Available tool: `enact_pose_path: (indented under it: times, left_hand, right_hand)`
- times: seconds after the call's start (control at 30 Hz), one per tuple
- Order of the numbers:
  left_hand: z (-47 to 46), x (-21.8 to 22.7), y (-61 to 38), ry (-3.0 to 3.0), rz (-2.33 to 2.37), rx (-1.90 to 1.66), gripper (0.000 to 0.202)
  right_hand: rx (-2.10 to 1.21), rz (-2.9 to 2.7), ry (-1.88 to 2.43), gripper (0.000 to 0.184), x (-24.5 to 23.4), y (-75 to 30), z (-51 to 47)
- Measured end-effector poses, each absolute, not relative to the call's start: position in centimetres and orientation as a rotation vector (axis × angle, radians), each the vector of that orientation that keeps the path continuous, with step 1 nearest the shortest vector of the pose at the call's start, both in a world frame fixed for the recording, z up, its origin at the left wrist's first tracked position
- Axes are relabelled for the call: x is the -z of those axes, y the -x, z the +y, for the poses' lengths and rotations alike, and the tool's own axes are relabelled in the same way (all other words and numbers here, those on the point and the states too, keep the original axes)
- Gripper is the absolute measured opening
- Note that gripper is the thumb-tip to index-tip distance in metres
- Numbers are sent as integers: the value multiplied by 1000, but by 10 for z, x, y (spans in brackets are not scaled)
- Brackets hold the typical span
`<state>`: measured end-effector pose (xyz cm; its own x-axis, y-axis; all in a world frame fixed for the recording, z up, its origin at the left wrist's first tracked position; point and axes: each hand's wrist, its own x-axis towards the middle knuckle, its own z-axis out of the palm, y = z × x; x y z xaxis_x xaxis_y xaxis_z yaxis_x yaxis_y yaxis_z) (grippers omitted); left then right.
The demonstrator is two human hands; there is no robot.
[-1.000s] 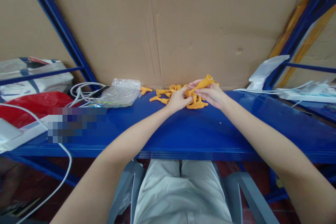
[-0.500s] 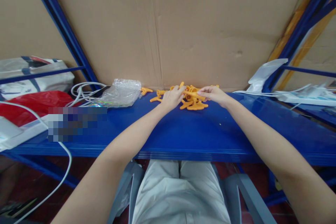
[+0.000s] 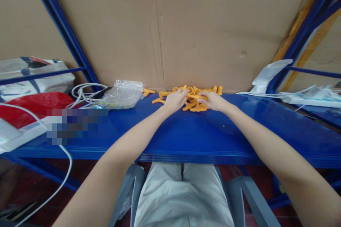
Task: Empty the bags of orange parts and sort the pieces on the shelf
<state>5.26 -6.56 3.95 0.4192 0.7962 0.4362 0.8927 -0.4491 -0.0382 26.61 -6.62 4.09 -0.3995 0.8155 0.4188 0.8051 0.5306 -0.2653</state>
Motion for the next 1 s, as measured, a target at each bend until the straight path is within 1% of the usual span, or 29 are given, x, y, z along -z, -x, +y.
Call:
enact_pose_path:
  times: [0.2, 0.37, 0.47, 0.6, 0.73, 0.83, 1.0]
  left_hand:
    - [-60, -36, -52, 2423, -1473, 670, 42]
    - [-56, -33, -53, 2457, -1449, 834, 37]
    - [-51, -31, -52, 2482, -1428, 940, 35]
    - [-42, -26, -53, 2564, -1382, 1169, 32]
    - [-35, -22, -57, 2699, -1370, 1391, 23]
    - [-34, -20, -61, 2770, -1402, 1459, 18]
    - [-38, -18, -62, 2778, -1450, 1459, 19]
  right_hand:
    - [572, -2313, 1348, 34, -44, -262, -78]
    - [898, -2302, 1269, 34, -47, -259, -85]
    - [983, -2288, 1271, 34, -49, -257, -87]
    - [996, -2243, 1265, 33, -49, -255, -88]
    - [1099, -2217, 1200, 32, -48, -256, -86]
    - [1170, -2205, 1165, 33, -47, -259, -84]
    - [1113, -2220, 1185, 31, -45, -262, -81]
